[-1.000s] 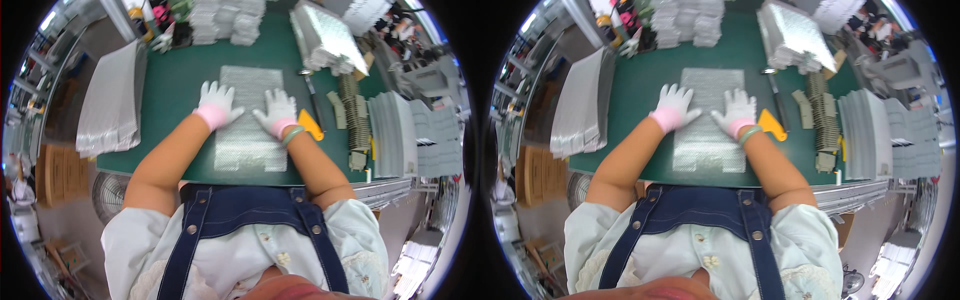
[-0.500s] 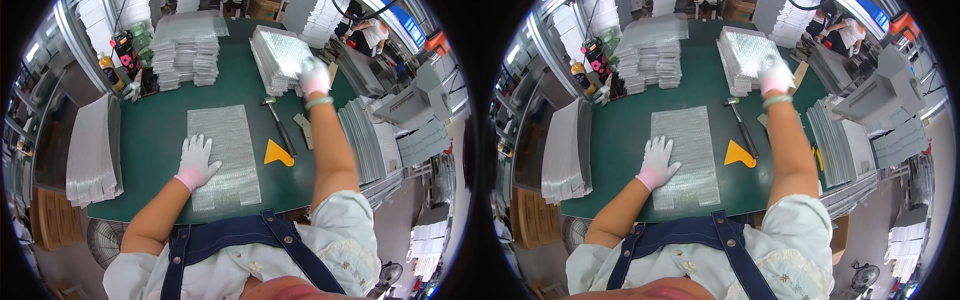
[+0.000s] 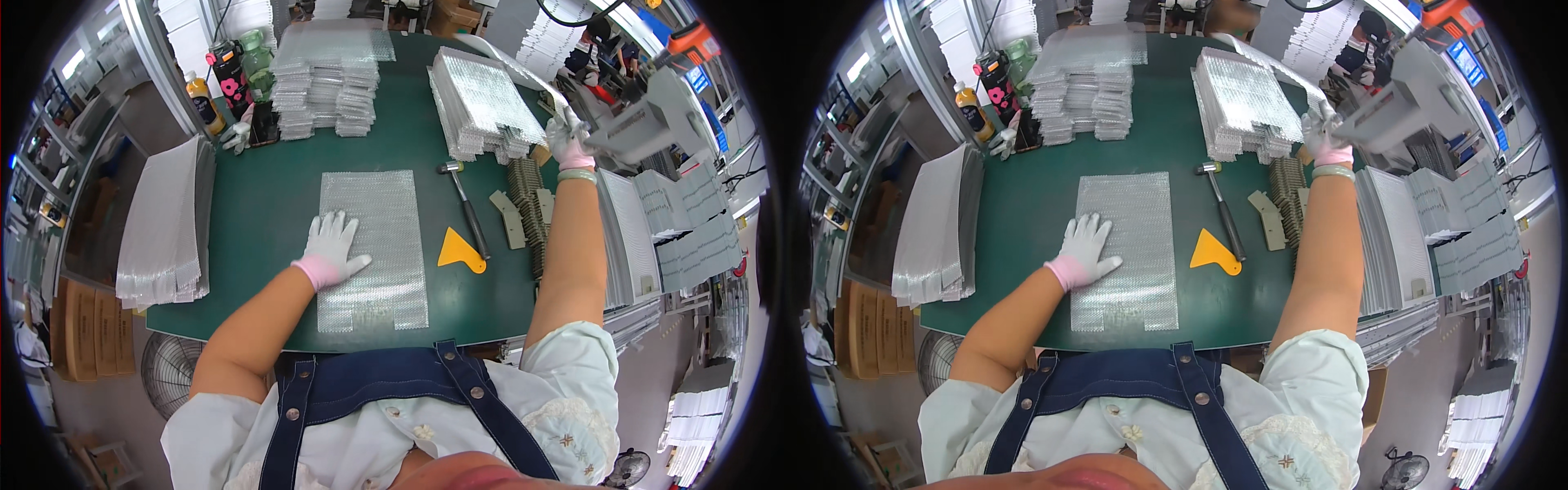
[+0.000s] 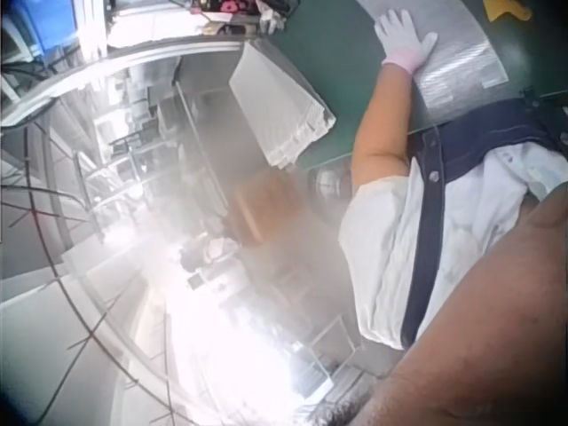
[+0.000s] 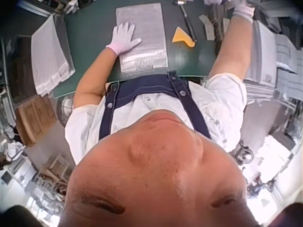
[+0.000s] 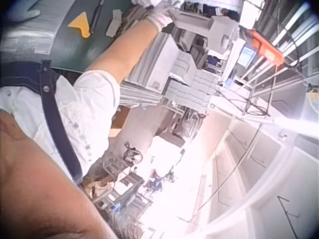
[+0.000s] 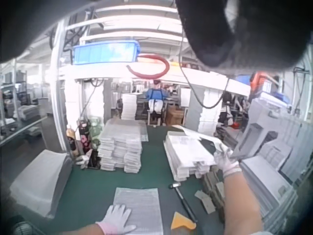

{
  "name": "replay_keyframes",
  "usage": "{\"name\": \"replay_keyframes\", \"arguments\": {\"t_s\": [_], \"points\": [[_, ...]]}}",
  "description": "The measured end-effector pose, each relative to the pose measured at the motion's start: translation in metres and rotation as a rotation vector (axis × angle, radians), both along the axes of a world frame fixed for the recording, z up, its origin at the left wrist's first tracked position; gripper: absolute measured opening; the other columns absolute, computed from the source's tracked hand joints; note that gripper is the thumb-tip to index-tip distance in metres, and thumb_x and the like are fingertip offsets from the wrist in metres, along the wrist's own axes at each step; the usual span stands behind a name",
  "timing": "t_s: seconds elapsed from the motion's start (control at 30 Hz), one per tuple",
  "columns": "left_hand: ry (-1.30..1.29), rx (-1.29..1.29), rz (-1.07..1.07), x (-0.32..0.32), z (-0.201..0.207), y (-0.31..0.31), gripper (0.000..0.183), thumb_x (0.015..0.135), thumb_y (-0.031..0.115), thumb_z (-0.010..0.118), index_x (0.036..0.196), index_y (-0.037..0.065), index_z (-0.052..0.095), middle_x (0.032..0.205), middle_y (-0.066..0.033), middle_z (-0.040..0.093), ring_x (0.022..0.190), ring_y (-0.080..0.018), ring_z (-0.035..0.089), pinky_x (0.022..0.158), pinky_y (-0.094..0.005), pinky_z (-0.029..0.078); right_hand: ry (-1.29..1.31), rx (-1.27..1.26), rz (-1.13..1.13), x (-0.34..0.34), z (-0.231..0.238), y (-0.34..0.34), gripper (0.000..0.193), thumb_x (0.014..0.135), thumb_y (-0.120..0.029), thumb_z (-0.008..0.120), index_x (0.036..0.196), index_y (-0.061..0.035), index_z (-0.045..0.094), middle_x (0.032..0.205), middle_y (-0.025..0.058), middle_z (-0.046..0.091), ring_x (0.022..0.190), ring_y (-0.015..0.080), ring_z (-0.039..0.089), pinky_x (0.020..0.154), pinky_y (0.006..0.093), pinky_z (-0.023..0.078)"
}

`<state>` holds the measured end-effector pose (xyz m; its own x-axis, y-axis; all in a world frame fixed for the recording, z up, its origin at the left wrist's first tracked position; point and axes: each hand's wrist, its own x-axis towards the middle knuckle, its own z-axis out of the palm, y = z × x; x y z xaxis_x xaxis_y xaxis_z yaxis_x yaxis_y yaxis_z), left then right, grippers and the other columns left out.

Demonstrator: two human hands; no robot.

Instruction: The person assembles air filters by placing a mesh sheet on a table, inserting a plastic clip, and fitting a frame around it. They then use a handheld stapler to secure the mesh to the frame and stack the finished unit. The process is repeated for multiple units.

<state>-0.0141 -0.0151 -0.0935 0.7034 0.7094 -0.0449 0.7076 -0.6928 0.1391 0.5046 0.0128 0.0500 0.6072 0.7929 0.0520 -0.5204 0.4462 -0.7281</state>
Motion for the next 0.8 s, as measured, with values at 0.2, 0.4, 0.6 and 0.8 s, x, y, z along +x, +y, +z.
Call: {"name": "replay_keyframes", "arguments": {"t_s": [0.2,0.4,0.6,0.8], "points": [[0.368,-0.093,-0.05,0.02,0.058,0.007,0.099,0.077,0.063,0.064,0.149,0.004,0.031,0.152,-0.023,0.032,0.143,-0.0423,0.024,0.118,-0.0501,0.015,-0.175,0.231,0.257,-0.113,-0.019,-0.069,0.03,0.097,-0.016,0.056,0.126,-0.009,0.056,0.117,0.0019,0.063,0.102,0.016,0.06,0.079,0.0327,0.05],[-1.234,-1.053,-0.024,-0.001,0.107,-0.019,0.056,0.092,0.034,0.06,0.134,-0.002,0.047,0.126,-0.0138,0.057,0.113,-0.0258,0.053,0.099,-0.0405,0.042,-0.393,0.05,0.075,-0.247,-0.054,-0.175,0.04,0.094,-0.008,0.062,0.129,0.0022,0.048,0.099,0.0079,0.065,0.088,0.0144,0.064,0.076,0.0296,0.053],[-0.924,-0.203,0.344,-0.032,0.084,-0.095,0.054,0.092,0.032,0.063,0.126,-0.008,0.051,0.09,-0.0131,0.067,0.08,-0.0214,0.065,0.076,-0.0331,0.052,-0.83,-0.431,-0.034,-0.319,-0.092,-0.243,0.039,0.087,-0.022,0.075,0.107,0.0051,0.057,0.077,0.0012,0.06,0.068,0.0065,0.055,0.062,0.0216,0.047],[-0.601,-0.112,0.551,-0.043,0.035,-0.109,0.074,0.087,0.047,0.066,0.131,-0.007,0.044,0.092,-0.0217,0.067,0.085,-0.0345,0.067,0.077,-0.0405,0.053,-1.24,-0.82,0.04,-0.34,-0.111,-0.247,0.053,0.081,-0.04,0.077,0.103,0.0036,0.058,0.072,0.009,0.062,0.064,0.019,0.061,0.063,0.0319,0.05]]}}
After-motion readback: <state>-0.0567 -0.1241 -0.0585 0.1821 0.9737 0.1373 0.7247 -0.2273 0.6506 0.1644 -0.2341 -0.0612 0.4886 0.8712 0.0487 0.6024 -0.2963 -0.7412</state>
